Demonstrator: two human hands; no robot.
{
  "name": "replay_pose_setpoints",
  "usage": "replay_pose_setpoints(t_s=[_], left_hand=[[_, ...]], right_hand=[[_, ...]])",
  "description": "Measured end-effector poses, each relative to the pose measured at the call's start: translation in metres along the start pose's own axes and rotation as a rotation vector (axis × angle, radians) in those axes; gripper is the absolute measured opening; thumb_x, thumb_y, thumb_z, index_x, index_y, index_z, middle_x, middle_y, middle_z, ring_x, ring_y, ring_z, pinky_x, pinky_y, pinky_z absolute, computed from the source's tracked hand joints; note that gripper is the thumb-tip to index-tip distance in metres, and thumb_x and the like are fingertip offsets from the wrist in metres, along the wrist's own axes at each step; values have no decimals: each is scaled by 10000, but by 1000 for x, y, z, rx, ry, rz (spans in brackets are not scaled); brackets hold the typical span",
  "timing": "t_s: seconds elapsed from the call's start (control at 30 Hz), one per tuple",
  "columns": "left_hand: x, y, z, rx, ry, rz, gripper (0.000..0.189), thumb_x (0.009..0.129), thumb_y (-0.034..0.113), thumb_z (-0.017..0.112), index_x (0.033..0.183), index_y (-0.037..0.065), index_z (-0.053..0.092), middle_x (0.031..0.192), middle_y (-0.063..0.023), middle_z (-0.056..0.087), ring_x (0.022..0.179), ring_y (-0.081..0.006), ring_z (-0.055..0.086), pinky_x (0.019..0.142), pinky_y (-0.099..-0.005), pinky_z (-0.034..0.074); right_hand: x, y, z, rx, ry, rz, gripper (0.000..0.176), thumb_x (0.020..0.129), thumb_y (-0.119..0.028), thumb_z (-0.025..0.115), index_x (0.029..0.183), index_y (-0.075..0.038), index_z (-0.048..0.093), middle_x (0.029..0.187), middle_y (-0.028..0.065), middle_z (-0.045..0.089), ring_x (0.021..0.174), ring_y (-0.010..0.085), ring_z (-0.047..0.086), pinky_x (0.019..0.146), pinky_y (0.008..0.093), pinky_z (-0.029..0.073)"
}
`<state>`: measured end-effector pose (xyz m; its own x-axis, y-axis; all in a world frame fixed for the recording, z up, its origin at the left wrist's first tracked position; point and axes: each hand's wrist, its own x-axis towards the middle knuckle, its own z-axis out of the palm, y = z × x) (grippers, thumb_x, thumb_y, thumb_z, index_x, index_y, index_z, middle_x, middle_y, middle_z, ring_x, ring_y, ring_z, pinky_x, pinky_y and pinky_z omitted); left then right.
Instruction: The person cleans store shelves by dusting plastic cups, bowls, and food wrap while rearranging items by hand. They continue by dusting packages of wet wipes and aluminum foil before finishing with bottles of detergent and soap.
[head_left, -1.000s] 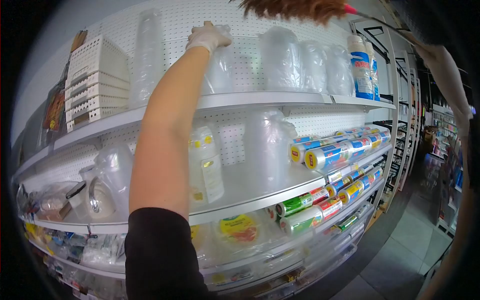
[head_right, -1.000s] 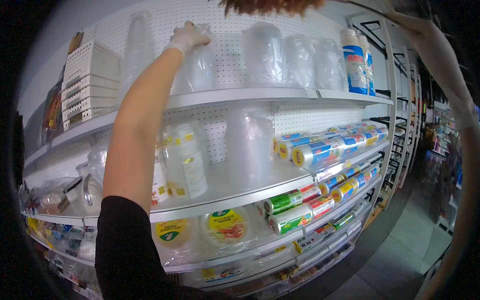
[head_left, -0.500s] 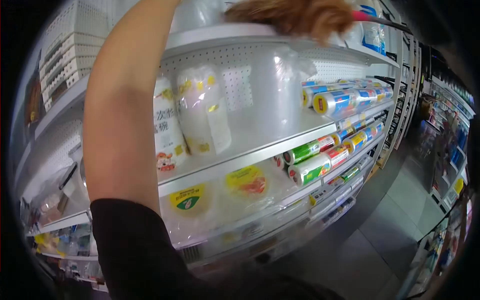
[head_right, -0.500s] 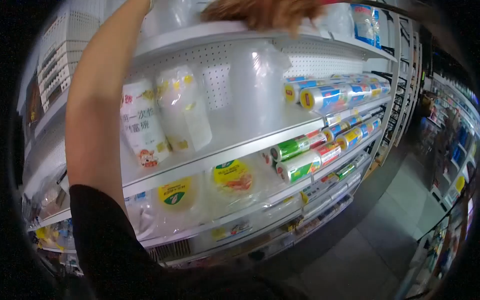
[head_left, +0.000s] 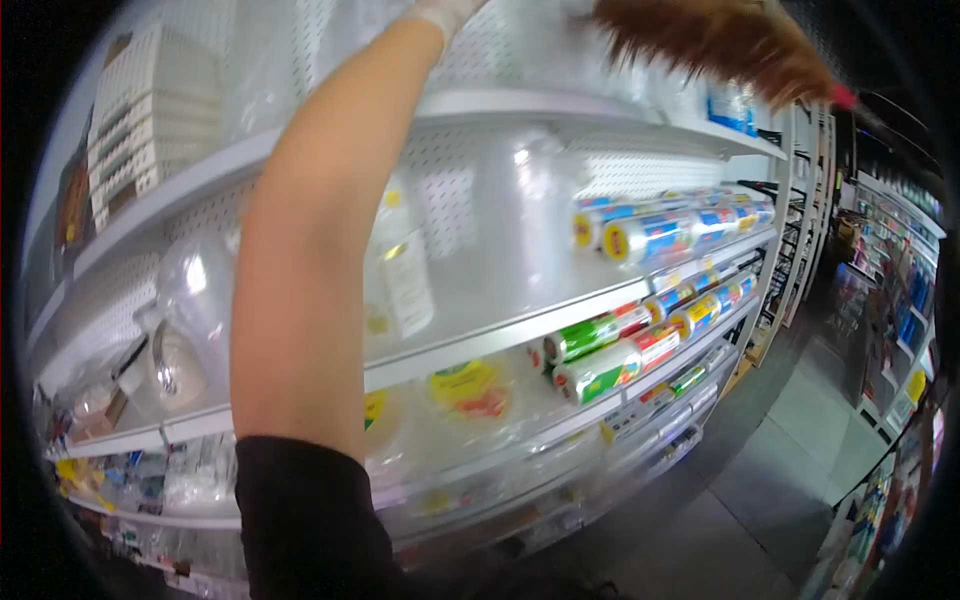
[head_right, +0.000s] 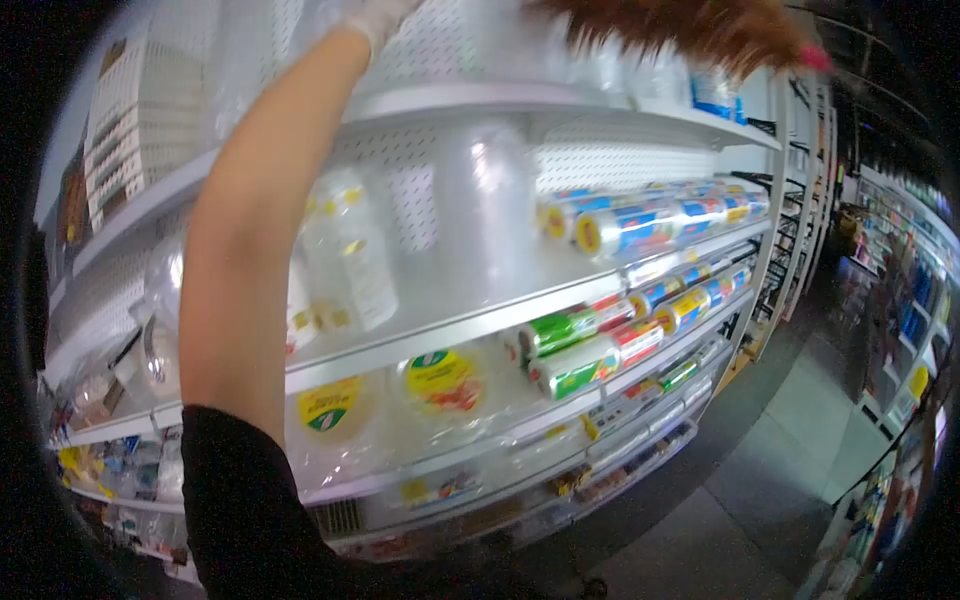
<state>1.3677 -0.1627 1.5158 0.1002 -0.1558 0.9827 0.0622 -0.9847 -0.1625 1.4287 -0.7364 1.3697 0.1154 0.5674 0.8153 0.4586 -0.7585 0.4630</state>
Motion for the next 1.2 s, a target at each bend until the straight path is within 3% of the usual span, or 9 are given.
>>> replay_pose_setpoints(t_s=[0.23, 0.4, 0.63, 0.67, 0.77, 0.93, 1.03, 1.17, 1.2], left_hand=[[3, 33, 118, 154, -259, -629, 1434, 470, 693, 772, 1469, 16, -4, 1462, -322, 168, 1326, -442, 303, 1065, -446, 339], [-14, 20, 172, -62, -130, -715, 1477, 476, 500, 862, 1439, 15, -147, 1421, -330, 244, 1275, -412, 388, 1043, -360, 379], [-26, 23, 143, -53, -126, -828, 1373, 542, 362, 842, 1399, -88, -132, 1364, -301, 330, 1224, -328, 450, 971, -323, 440], [-26, 17, 135, -94, -149, -876, 1364, 551, 361, 837, 1401, -84, -133, 1361, -306, 331, 1215, -330, 460, 975, -320, 435], [-18, -17, 119, 114, -77, -923, 1239, 579, 391, 793, 1457, 9, 8, 1369, -277, 376, 1224, -339, 465, 1008, -362, 419], [-18, 66, 129, 714, -19, -402, 1012, 691, 494, 700, 1478, 166, 157, 1483, -216, 221, 1386, -397, 174, 1073, -604, 218], [-21, 87, 150, 830, -182, -313, 1026, 674, 502, 728, 1478, 199, 168, 1519, -194, 130, 1406, -415, 60, 1066, -666, 125], [-25, 77, 154, 917, -357, -433, 1011, 660, 481, 756, 1467, 249, 193, 1534, -184, 61, 1404, -434, 31, 1041, -685, 167], [-28, 74, 150, 854, -347, -451, 999, 658, 464, 761, 1463, 259, 205, 1536, -179, 44, 1404, -434, 23, 1037, -685, 181]], right_hand=[[-15, 68, 76, -586, -60, 320, 208, 874, -341, 606, 1013, -246, 727, 900, 21, 712, 666, 185, 681, 536, 316, 504], [-14, 110, 146, 58, 211, 253, 191, 878, -269, 616, 1021, -209, 727, 813, 61, 706, 606, 231, 665, 495, 327, 486], [15, 110, 221, 355, 329, 328, 208, 889, -232, 600, 1023, -130, 722, 838, 114, 703, 680, 236, 691, 529, 324, 503], [26, 122, 239, 343, 393, 234, 222, 896, -221, 590, 1053, -123, 712, 713, 46, 703, 536, 154, 635, 450, 269, 437], [76, 120, 288, 368, 550, 292, 265, 946, -174, 492, 1135, -99, 662, 927, 102, 699, 802, 180, 685, 740, 341, 541], [154, 32, 233, 432, 521, 206, 236, 904, -140, 536, 1098, -128, 671, 937, 129, 684, 847, 250, 669, 757, 341, 528], [217, -14, 216, 115, 532, -83, 231, 881, -129, 536, 1047, -162, 693, 893, 116, 681, 842, 253, 665, 772, 382, 524], [205, -95, 159, -11, -7, -164, 230, 865, -116, 528, 998, -150, 713, 868, 87, 686, 815, 261, 663, 756, 386, 516], [204, -90, 177, 26, 155, -301, 156, 804, -71, 544, 860, -48, 688, 830, 173, 672, 794, 329, 661, 734, 382, 527]])
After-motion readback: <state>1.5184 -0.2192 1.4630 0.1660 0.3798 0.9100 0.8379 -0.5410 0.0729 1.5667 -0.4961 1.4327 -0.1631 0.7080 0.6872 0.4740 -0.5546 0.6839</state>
